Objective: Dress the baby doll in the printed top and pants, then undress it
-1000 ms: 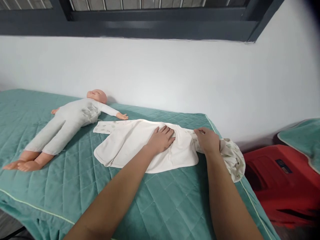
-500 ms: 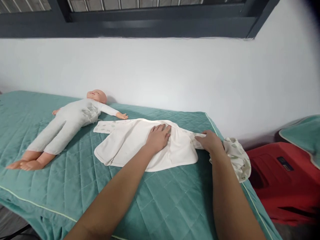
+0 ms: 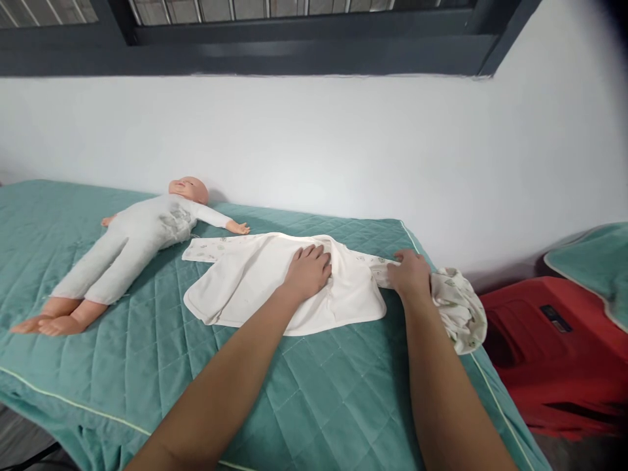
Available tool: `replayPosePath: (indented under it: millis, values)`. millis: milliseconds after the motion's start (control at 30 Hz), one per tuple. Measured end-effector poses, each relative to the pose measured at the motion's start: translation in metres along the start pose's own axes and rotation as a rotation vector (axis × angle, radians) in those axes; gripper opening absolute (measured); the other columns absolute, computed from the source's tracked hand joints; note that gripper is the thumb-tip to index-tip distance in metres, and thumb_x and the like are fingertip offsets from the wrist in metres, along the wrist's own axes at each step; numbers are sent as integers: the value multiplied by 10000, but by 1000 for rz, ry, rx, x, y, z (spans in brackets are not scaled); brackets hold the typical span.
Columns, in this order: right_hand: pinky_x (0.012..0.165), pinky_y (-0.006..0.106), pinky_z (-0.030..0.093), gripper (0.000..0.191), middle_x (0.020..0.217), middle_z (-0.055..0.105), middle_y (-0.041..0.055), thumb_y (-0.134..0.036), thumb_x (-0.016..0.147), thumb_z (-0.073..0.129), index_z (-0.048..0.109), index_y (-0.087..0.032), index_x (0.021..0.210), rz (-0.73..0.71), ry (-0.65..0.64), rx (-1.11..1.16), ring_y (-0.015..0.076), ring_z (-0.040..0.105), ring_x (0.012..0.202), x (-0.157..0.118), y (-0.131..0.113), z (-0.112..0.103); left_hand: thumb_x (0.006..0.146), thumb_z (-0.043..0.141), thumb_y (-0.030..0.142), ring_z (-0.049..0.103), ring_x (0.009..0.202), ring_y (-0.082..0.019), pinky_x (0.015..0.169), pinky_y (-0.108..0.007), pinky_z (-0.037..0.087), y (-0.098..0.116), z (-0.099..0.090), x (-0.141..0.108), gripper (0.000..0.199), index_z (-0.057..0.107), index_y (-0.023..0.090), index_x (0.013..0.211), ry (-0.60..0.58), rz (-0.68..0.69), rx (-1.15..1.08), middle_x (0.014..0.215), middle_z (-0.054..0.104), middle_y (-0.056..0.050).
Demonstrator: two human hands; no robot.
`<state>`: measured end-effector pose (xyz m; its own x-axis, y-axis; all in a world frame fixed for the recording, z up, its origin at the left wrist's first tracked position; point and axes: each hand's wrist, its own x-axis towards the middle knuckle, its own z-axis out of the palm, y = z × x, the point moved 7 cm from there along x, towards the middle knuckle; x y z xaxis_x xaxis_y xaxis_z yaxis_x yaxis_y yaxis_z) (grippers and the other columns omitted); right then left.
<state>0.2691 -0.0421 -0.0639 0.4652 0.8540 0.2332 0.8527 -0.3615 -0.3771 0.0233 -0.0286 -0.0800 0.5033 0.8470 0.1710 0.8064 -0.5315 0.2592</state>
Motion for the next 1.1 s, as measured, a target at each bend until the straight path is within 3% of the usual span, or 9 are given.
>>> replayPosePath:
  millis: [67,167,267,433,600,733,867,1000,1100]
  values:
    - [1061,469,349,383,1143,639,201,-168,793,527,643,-72,1145,-57,85,20,329,531,1190,-1,-6,-8,997,262,380,276,1475,-286,1202,-521,213,1,2,-1,498,460,195,1415,-29,13,19,1598,337,-74]
    - [1007,406,409,344,1142,656,175,-203,818,500,644,-107,1116,-123,138,168,277,579,1101,-5,-20,-12,993,260,399,229,1495,-309,1203,-557,185,1,6,-2,539,404,187,1468,-53,12,31,1622,282,-74]
    - [891,328,462,300,1068,698,99,-269,843,493,651,-170,1077,-138,17,316,214,631,942,-11,-34,2,989,266,420,212,1502,-310,1206,-562,170,1,8,0,555,384,202,1486,-59,8,35,1629,265,-65]
    - [826,324,445,248,995,730,82,-317,833,530,680,-196,990,-61,-218,144,240,643,941,-15,-36,24,996,235,468,199,1505,-314,1204,-572,167,1,7,-1,581,364,209,1499,-56,15,27,1630,260,-69]
    - [806,317,442,261,926,731,95,-322,845,519,683,-177,987,-13,-202,136,242,652,928,-11,-27,17,988,176,568,194,1506,-320,1202,-579,164,1,6,-1,645,398,210,1476,-60,24,12,1621,285,-78]
    - [802,314,442,296,938,731,75,-407,871,524,672,-196,1017,-80,-195,221,229,650,926,-17,-41,16,994,216,532,180,1509,-324,1197,-600,153,3,6,-2,614,390,202,1481,-74,22,32,1622,277,-94]
    - [764,315,441,307,944,723,71,-448,863,566,660,-200,1018,-124,-272,247,222,648,870,-26,-54,20,1002,214,493,165,1514,-327,1195,-612,138,5,6,-2,588,391,204,1482,-82,-2,51,1628,259,-98]
    - [692,296,462,366,861,713,46,-461,831,630,639,-200,1087,-149,-395,504,195,646,764,-37,-66,17,1002,205,483,181,1509,-335,1190,-618,156,4,4,-4,598,384,184,1488,-62,-50,28,1626,259,-106]
    - [708,287,499,440,980,716,43,-439,795,697,615,-226,1171,-211,-579,829,182,656,815,-58,-89,8,994,274,425,193,1508,-323,1193,-618,154,3,5,-9,558,395,189,1484,-51,-57,14,1610,301,-109]
